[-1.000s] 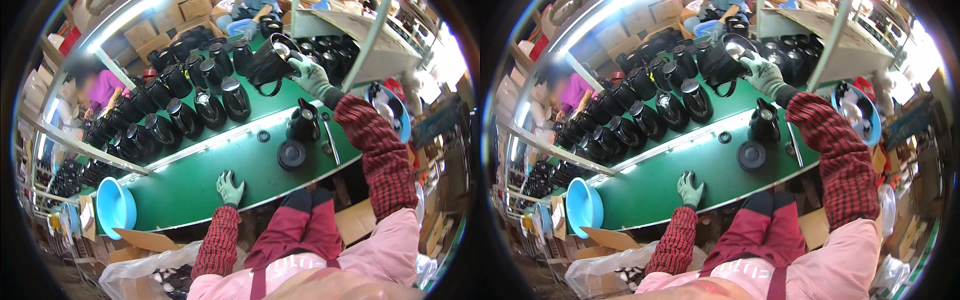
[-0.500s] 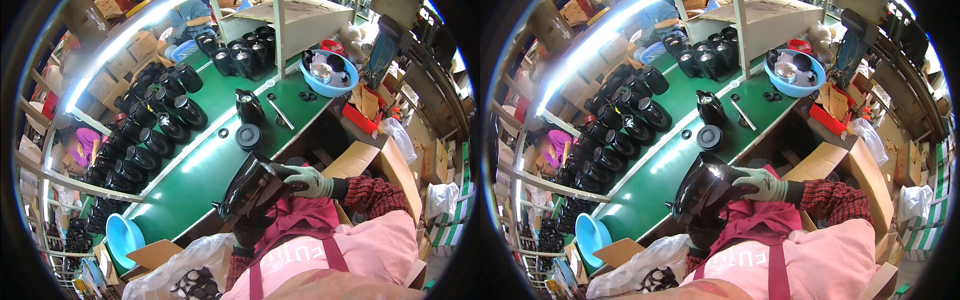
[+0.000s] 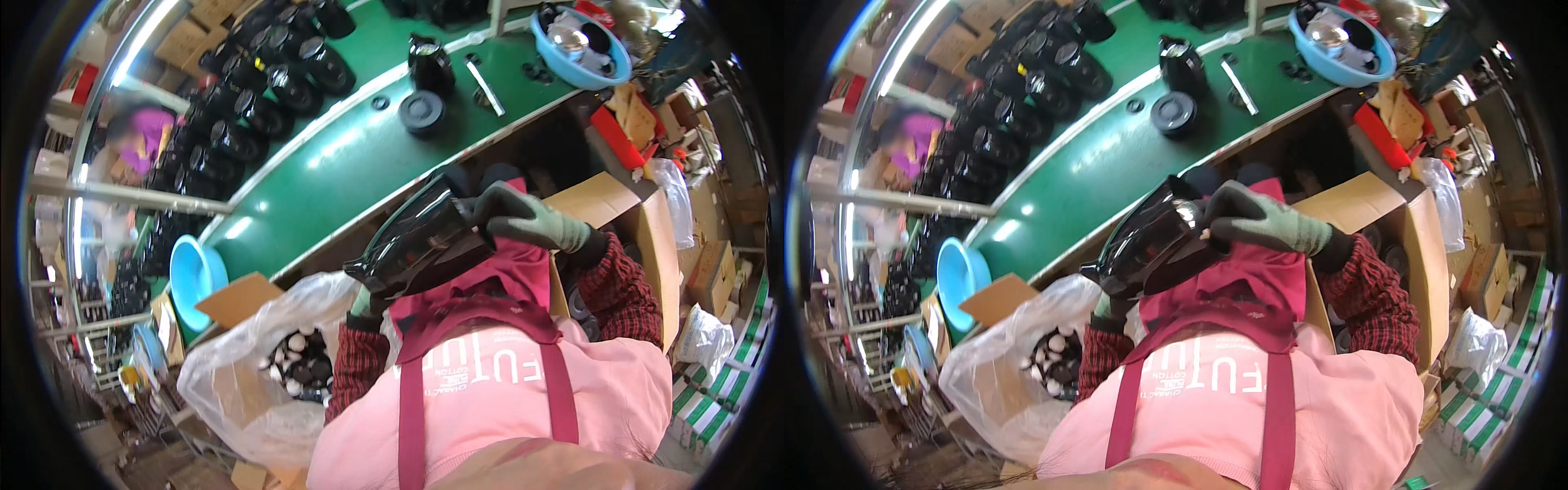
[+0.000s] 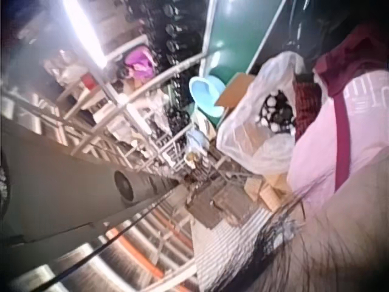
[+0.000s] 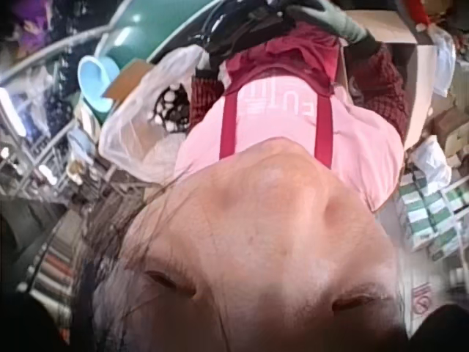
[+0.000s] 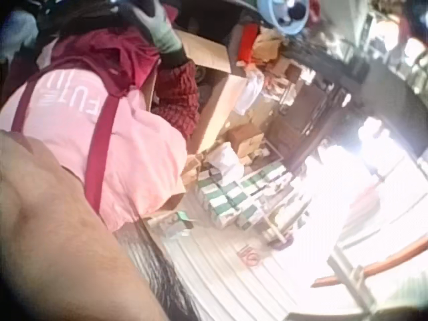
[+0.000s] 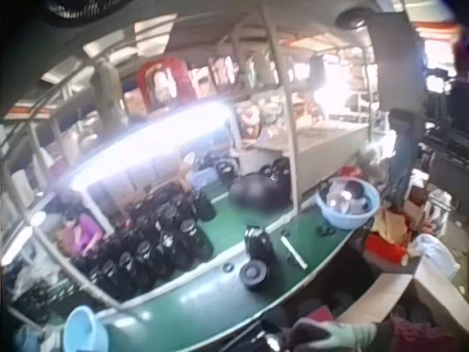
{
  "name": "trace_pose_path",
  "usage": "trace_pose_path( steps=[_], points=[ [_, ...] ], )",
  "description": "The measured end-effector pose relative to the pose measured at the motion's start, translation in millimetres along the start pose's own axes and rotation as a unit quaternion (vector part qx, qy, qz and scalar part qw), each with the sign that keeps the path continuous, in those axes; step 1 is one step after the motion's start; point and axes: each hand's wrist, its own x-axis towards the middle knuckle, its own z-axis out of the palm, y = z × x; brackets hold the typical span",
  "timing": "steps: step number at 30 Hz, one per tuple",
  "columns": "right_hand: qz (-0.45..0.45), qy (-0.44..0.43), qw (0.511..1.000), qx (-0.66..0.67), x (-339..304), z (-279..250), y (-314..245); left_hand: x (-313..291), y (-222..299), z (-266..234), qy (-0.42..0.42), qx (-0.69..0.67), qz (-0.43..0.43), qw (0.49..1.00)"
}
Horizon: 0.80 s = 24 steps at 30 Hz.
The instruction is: The person assembles black kettles on a green workbench. They insert a metal heating element into each kettle, place a black lid on top, and then set the completed unit aside. The process is repeated for multiple kettles in a repetitive sequence.
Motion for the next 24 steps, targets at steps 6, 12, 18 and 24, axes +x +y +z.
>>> trace_pose_path(
  steps=[6, 12, 18, 24],
  points=[
    [-0.12, 0.024, 0.971, -0.206, 28.5, 9.9, 22.5, 3.5, -29.7, 1.6, 0.01, 0.072, 0.0, 0.997],
    [-0.202, 0.029, 0.854, -0.479, 103.4, -15.8, 33.4, -0.1, -47.6, 20.3, 0.098, 0.154, -0.008, 0.983],
    [0.097, 0.375, 0.751, -0.534, 291.3, -116.5, 90.8, -20.0, -55.2, 23.1, 0.15, 0.218, -0.027, 0.964],
    [0.299, 0.371, 0.633, -0.61, 379.9, -122.5, 96.6, -31.4, -59.3, 20.0, 0.183, 0.253, -0.036, 0.949]
  ],
)
